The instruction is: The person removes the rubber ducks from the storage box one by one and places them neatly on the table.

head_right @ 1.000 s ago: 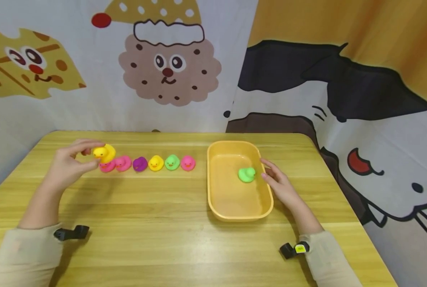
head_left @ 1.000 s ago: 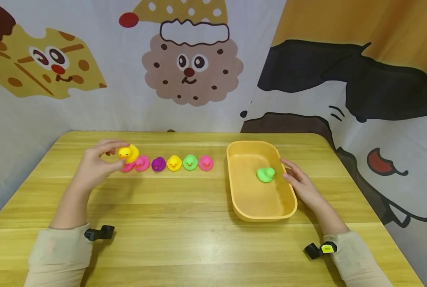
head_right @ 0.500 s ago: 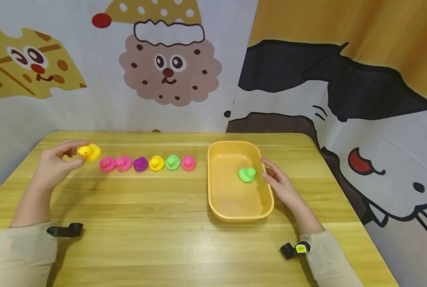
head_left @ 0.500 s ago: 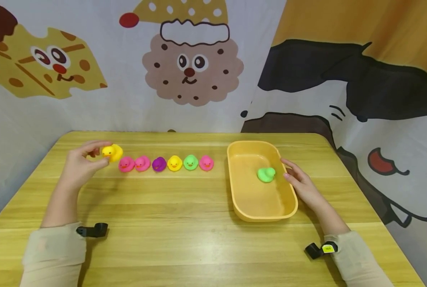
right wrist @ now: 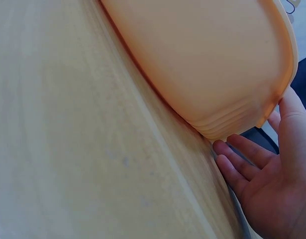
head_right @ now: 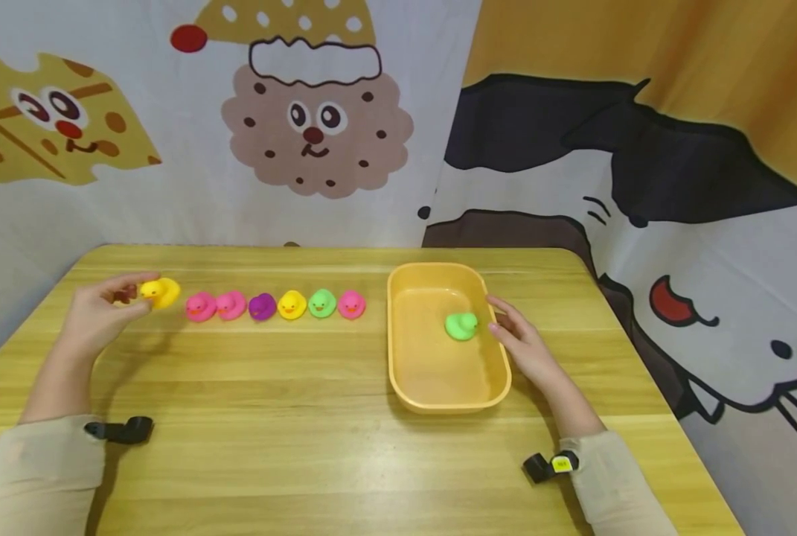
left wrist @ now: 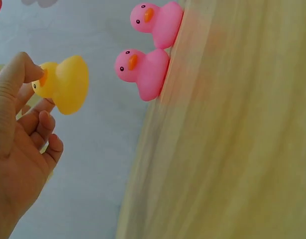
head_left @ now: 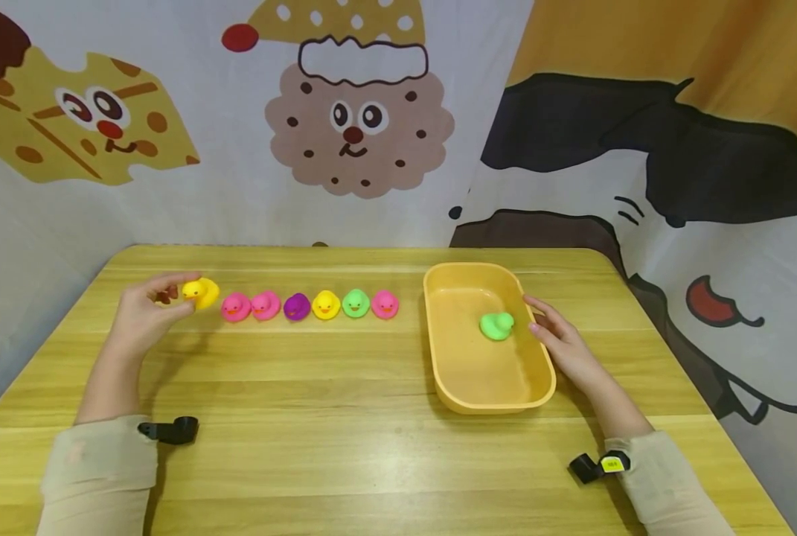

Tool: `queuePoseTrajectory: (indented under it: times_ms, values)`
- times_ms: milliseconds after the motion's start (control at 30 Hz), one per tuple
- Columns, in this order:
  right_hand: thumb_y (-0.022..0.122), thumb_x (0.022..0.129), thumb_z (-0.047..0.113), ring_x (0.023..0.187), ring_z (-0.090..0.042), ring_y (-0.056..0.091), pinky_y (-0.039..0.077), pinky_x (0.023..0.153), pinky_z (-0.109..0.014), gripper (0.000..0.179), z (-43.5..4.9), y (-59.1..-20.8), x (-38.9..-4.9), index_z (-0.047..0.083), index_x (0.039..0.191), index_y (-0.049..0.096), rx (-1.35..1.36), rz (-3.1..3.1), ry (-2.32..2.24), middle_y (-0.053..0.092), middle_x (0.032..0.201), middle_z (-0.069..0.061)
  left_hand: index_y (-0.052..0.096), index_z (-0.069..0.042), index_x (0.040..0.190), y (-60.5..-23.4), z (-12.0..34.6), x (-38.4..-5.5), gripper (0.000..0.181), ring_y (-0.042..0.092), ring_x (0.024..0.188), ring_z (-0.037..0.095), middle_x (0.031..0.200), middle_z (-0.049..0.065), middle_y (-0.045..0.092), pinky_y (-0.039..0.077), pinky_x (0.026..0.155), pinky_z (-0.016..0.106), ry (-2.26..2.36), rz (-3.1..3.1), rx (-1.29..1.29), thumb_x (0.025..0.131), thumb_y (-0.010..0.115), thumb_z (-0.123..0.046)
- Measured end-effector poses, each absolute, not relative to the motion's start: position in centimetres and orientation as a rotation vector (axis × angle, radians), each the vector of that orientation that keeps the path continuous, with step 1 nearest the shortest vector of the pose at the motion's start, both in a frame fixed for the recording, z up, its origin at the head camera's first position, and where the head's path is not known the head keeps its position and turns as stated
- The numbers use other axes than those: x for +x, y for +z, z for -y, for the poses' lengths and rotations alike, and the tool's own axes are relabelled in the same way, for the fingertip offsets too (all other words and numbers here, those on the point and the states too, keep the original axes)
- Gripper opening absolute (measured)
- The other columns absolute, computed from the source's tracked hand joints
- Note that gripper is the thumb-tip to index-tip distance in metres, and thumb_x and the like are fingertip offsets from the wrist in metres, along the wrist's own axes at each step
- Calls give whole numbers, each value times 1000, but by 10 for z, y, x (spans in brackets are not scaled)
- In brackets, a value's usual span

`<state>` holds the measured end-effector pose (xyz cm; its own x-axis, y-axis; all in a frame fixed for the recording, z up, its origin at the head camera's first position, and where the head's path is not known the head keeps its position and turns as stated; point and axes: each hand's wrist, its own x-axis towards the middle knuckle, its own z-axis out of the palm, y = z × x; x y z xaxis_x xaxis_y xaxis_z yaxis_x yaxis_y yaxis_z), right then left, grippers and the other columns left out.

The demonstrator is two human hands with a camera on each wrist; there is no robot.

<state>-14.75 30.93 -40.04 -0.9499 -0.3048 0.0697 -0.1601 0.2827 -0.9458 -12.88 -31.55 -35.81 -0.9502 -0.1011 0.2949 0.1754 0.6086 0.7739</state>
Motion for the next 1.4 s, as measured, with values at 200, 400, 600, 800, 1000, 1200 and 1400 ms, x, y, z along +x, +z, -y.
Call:
queuePoseTrajectory:
  times_ms: [200,400,600,800,1000,1200,1400]
  values:
    - [45,103,20,105,-7,56,51,79,-27,53,-309,-400,-147,9,151,26,-442,-2408,-1758,38,139,-31,60,3,125,-363,322,-128,38,37,81,19,92,13,46,33,66,25,-1260,2570,-25,89,65,-9]
    - [45,103,20,106,-7,56,51,79,-26,53,-310,-402,-147,9,151,26,-445,-2414,-1758,38,139,-31,57,6,126,-368,326,-130,39,36,77,20,90,13,44,33,60,23,-1237,2603,-7,89,64,-5]
    - [44,103,19,105,-7,56,51,79,-27,53,-309,-400,-147,8,151,25,-442,-2405,-1764,38,139,-31,58,4,126,-375,330,-132,40,36,74,20,88,11,42,32,53,25,-1262,2619,17,88,65,-6]
    - [44,103,19,103,-9,59,52,78,-29,52,-309,-400,-148,9,151,26,-454,-2390,-1776,39,136,-33,58,5,125,-381,334,-134,39,37,69,19,88,12,42,32,48,25,-1242,2651,29,89,64,-8]
    - [44,103,22,102,-9,59,52,78,-30,52,-310,-401,-150,11,151,27,-440,-2407,-1755,40,135,-32,58,7,125,-388,335,-137,39,39,67,17,88,13,43,33,47,23,-1240,2677,-3,89,65,-8]
    - [45,103,23,103,-9,59,52,78,-29,53,-311,-402,-151,12,151,28,-440,-2409,-1748,40,136,-32,58,5,126,-391,335,-137,39,40,69,18,89,14,43,33,47,23,-1226,2704,4,90,64,-9]
    - [45,103,23,104,-8,58,52,79,-28,53,-312,-402,-150,11,151,27,-441,-2412,-1744,39,137,-33,58,4,127,-393,335,-136,39,40,69,18,88,13,44,34,48,24,-1229,2711,39,90,64,-10]
